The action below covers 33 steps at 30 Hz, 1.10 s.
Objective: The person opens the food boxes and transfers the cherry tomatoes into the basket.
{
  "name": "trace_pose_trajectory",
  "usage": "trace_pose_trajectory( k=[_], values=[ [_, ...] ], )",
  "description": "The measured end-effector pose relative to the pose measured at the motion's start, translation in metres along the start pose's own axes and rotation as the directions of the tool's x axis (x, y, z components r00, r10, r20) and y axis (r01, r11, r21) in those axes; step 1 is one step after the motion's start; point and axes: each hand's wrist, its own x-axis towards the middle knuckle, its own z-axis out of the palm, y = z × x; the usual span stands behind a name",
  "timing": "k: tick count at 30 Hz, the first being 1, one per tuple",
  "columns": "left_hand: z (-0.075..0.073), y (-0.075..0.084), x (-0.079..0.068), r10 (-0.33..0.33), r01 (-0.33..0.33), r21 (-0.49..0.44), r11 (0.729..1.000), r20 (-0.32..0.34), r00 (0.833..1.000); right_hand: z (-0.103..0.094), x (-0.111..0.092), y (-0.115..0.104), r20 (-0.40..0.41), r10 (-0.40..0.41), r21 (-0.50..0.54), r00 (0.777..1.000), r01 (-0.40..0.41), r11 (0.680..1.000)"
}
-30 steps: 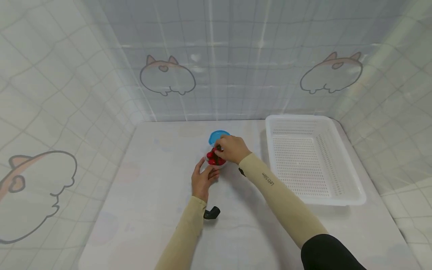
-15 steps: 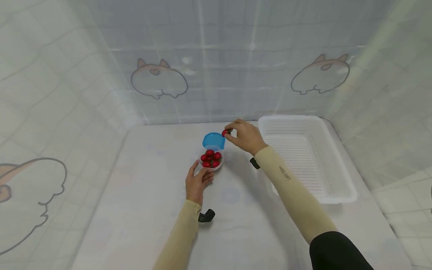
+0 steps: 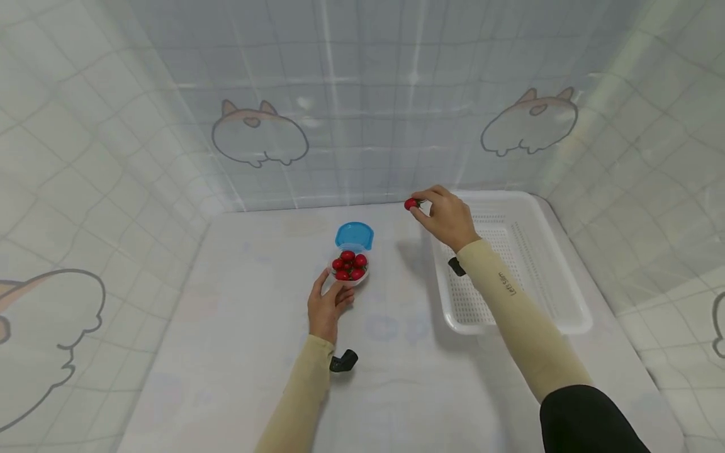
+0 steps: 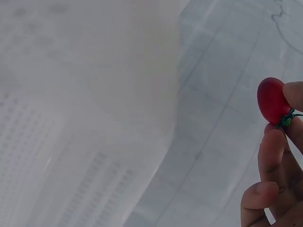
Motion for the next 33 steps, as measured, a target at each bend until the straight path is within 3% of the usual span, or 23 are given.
trace_pose_trajectory(
  k=[11, 20, 25, 33],
  values=[
    [0.003, 0.0, 0.0, -0.017, 0.017, -0.014, 1.0, 0.018, 1.0, -0.019, -0.01, 0.044, -0.046, 0.088, -0.027, 0.995, -0.09, 0.996],
    [0.001, -0.003, 0.003, -0.022, 0.022, -0.014, 1.0, 0.002, 1.0, -0.026, -0.02, 0.071, 0.033, 0.174, -0.064, 0.984, -0.172, 0.983],
    [0.001, -0.004, 0.005, -0.01, 0.011, -0.026, 1.0, 0.02, 1.0, -0.016, -0.024, 0.085, 0.07, 0.254, -0.045, 0.965, -0.251, 0.967],
    [0.002, -0.006, 0.005, -0.018, 0.02, -0.037, 0.999, 0.031, 0.999, 0.005, -0.033, 0.101, 0.194, 0.364, -0.002, 0.911, -0.37, 0.929]
  ],
)
